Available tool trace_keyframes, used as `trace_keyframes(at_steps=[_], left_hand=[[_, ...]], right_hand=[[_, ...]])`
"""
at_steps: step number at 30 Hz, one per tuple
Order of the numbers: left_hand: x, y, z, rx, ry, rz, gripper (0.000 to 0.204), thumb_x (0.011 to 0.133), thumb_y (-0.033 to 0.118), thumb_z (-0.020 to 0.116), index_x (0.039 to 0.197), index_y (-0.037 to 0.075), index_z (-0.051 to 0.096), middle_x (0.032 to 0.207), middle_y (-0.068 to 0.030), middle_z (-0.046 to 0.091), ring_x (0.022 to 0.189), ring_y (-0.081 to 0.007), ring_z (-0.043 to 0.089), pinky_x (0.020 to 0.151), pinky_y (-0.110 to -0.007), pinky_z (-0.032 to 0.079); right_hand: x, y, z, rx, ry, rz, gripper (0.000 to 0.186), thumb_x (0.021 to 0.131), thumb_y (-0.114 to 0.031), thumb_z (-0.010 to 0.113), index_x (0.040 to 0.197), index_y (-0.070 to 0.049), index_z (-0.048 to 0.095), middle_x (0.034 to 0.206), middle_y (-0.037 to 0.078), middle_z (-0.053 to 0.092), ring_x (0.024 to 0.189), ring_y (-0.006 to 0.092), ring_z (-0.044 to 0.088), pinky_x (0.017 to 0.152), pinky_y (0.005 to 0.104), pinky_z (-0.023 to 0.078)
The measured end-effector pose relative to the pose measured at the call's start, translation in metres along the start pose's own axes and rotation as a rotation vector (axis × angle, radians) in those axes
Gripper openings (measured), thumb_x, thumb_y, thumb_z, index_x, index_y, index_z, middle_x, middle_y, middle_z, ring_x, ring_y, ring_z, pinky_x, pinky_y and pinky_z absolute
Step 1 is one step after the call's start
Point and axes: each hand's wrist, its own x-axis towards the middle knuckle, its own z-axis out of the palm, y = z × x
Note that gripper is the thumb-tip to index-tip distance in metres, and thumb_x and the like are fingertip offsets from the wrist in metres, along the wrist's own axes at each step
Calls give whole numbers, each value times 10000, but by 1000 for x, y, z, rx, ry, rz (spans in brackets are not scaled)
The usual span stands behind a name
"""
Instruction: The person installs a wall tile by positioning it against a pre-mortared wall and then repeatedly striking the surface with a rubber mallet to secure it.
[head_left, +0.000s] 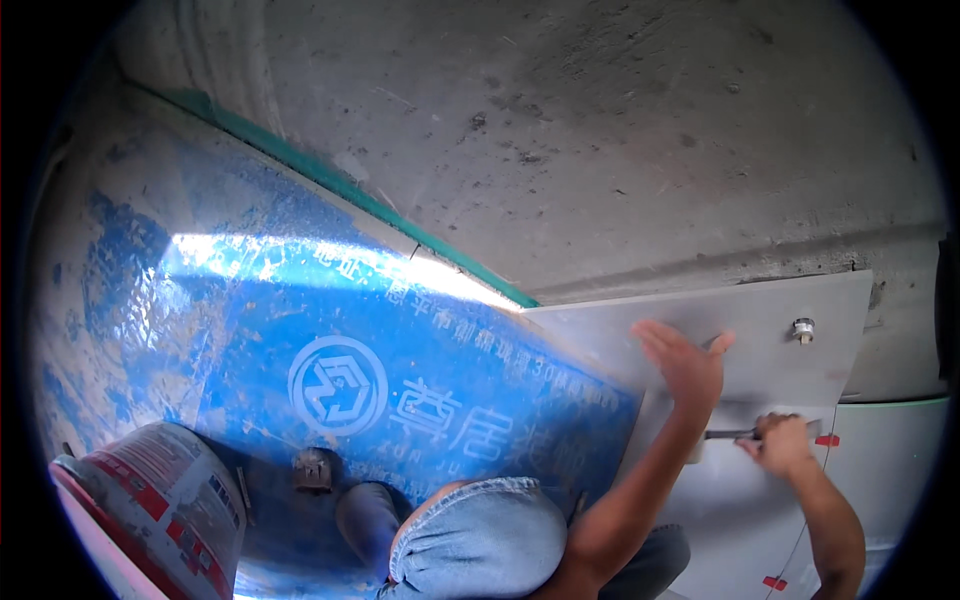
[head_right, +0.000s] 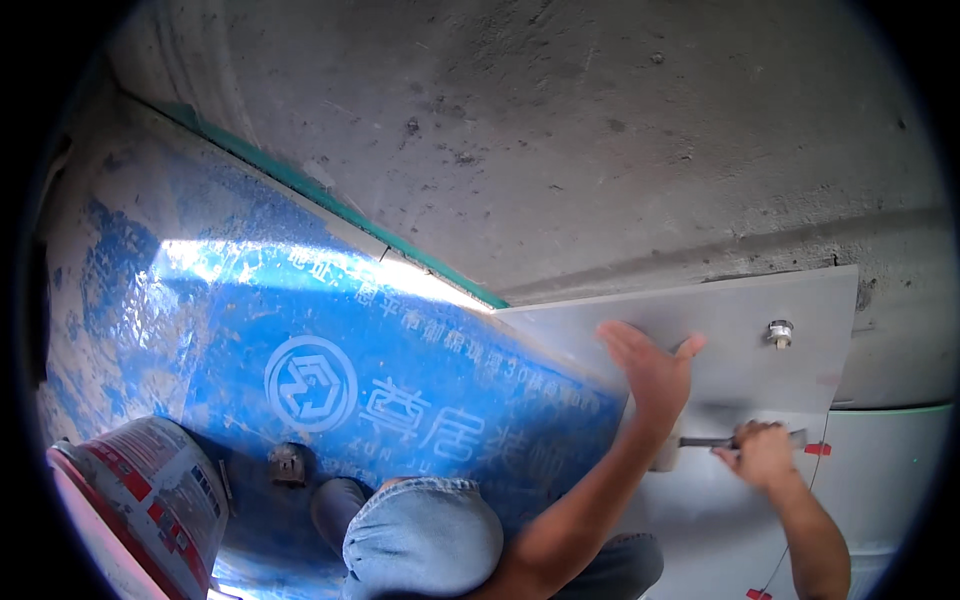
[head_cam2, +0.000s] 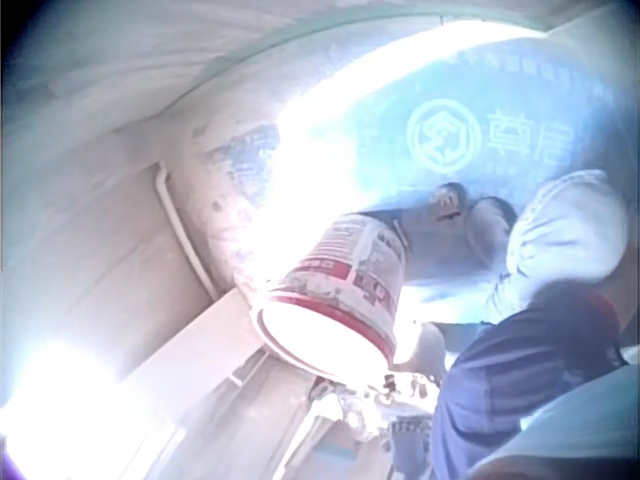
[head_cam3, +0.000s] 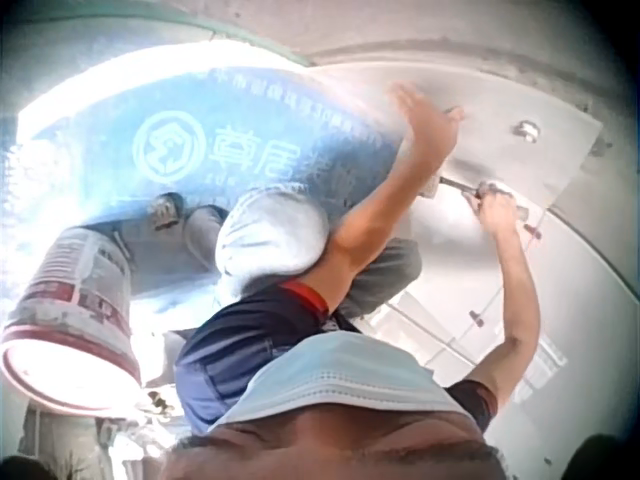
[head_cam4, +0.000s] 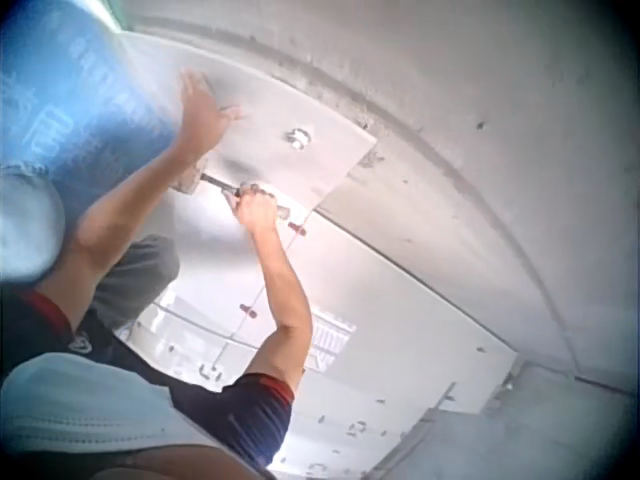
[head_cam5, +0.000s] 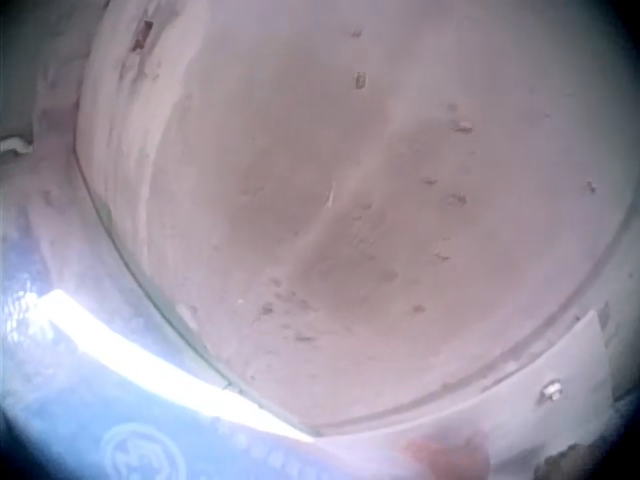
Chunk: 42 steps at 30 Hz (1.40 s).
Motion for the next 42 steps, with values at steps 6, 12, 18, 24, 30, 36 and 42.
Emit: trace_keyframes(at_steps=[6, 12, 18, 24, 30, 36, 42], left_hand=[[4, 15, -12, -65, -15, -67, 1334, 654, 545, 823, 1401, -247, 51, 1474, -466, 56, 1432, -523, 69, 1178, -536, 111], [5, 18, -13, -99, -70, -124, 1281, 679, 442, 842, 1398, -248, 38, 1483, -456, 38, 1440, -504, 65, 1195, -501, 108], [4, 22, -12, -74, -93, -152, 1292, 668, 426, 854, 1398, -247, 27, 1485, -451, 45, 1436, -511, 67, 1195, -495, 112], [1, 18, -6, -63, -82, -113, 1310, 660, 473, 849, 1404, -239, 39, 1487, -445, 60, 1434, -512, 67, 1191, -499, 129], [2, 14, -4, -11, -121, -129, 1261, 719, 489, 804, 1412, -234, 38, 1498, -432, 49, 1437, -505, 68, 1194, -493, 109], [0, 10, 9, -77, -115, -155, 1304, 693, 512, 816, 1421, -219, 18, 1505, -423, 39, 1443, -498, 57, 1193, -500, 103], [-7, 6, 14, -73, -131, -170, 1327, 682, 515, 823, 1420, -219, -2, 1500, -433, 9, 1447, -492, 34, 1184, -529, 88]], right_hand=[[48, -59, -13, 51, -210, -129, 474, 812, -576, 632, 906, -113, 675, 850, 103, 695, 738, 279, 687, 689, 396, 501], [90, -85, -2, 290, -123, -61, 451, 807, -541, 630, 1038, -153, 644, 946, 121, 704, 824, 308, 686, 733, 427, 506], [111, -88, -6, 504, 38, -60, 470, 805, -507, 627, 1152, -191, 596, 1008, 124, 697, 890, 331, 678, 769, 451, 506], [87, -59, -9, 190, -153, 58, 429, 837, -560, 574, 922, -170, 730, 858, 131, 723, 828, 319, 696, 762, 448, 522], [76, -5, 23, 56, -149, 63, 548, 833, -645, 561, 773, -132, 743, 756, 127, 703, 731, 313, 688, 709, 429, 522], [63, -6, 58, 0, -344, -21, 618, 827, -683, 549, 815, -99, 754, 789, 108, 707, 820, 285, 689, 737, 406, 501], [73, -26, 99, -18, -286, 44, 571, 835, -648, 540, 822, -116, 747, 822, 97, 722, 781, 290, 697, 717, 409, 519]])
